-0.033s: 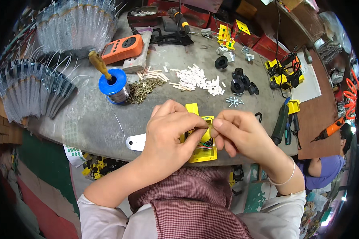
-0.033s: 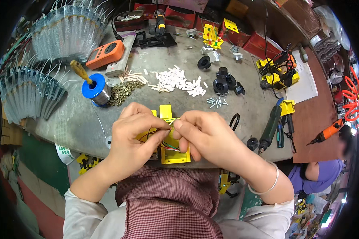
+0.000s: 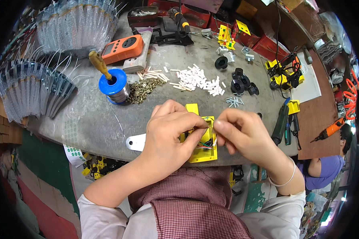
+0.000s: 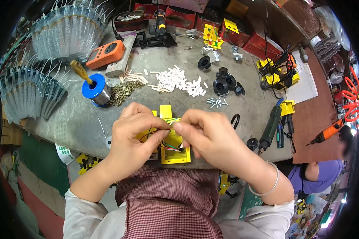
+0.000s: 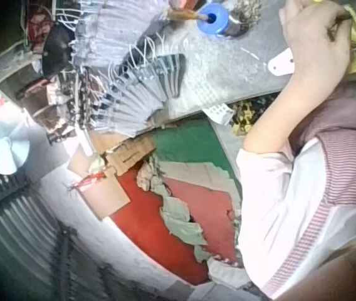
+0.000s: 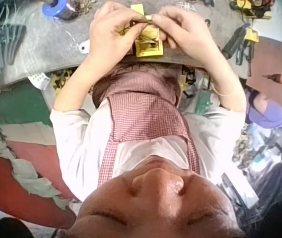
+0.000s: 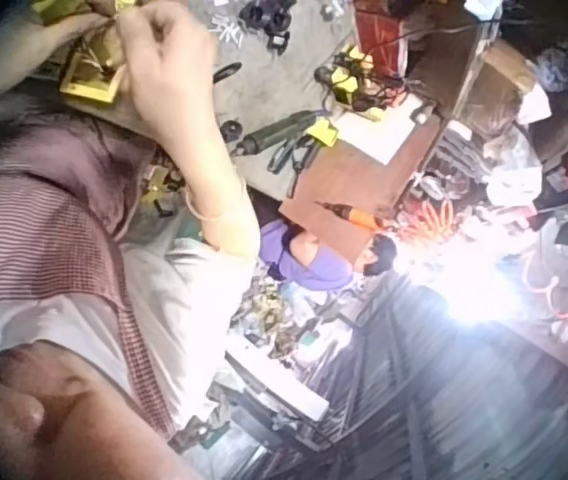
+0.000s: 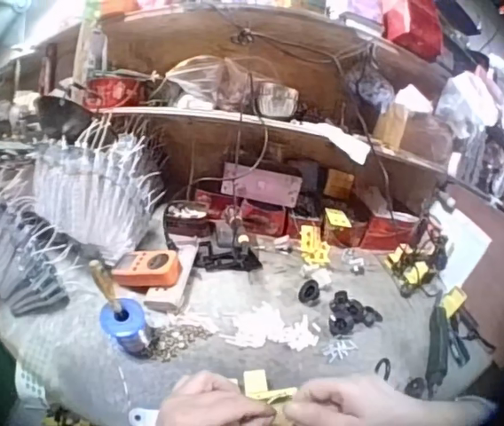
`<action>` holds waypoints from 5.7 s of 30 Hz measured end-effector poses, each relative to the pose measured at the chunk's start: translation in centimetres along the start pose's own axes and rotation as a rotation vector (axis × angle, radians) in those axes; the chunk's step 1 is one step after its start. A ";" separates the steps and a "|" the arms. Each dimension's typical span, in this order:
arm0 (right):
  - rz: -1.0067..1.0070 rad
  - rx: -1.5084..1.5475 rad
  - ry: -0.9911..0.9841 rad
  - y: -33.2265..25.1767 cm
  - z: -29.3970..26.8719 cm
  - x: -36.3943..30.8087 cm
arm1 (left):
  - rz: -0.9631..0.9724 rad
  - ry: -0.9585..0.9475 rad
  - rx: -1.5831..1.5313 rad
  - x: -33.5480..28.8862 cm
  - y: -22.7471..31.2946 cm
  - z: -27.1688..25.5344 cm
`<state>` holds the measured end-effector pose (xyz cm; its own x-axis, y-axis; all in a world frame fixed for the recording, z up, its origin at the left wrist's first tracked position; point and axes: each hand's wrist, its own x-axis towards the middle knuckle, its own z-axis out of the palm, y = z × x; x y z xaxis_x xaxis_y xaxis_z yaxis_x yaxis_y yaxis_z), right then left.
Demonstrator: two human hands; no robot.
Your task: Assembling electrical components and soldering wires into a yellow control box at a workbench.
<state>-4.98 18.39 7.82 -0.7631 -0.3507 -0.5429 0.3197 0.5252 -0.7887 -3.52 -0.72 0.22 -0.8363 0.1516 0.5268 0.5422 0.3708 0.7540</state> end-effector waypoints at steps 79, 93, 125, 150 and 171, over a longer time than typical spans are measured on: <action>-1.208 -0.246 0.628 -5.8 -2.5 -3.3 | 0.240 -0.143 0.101 5.3 3.4 -11.8; -0.791 -0.344 0.279 -4.1 0.5 2.7 | 0.006 -0.063 0.809 -5.6 -8.2 -19.1; -0.686 -0.565 0.779 -1.1 -13.6 24.1 | 0.021 0.189 0.112 0.2 -7.0 -2.2; -1.247 -0.304 0.646 -5.8 -12.5 16.9 | 0.054 0.170 0.202 0.4 -6.7 -2.3; -0.550 -0.002 0.752 -1.9 -6.0 2.8 | 0.070 -0.255 0.018 3.8 -3.8 -1.2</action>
<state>-11.07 21.02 9.58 -0.9705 0.0434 0.2370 -0.1952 0.4355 -0.8788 -8.71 -2.63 -0.18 -0.7916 0.4029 0.4594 0.5996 0.3671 0.7112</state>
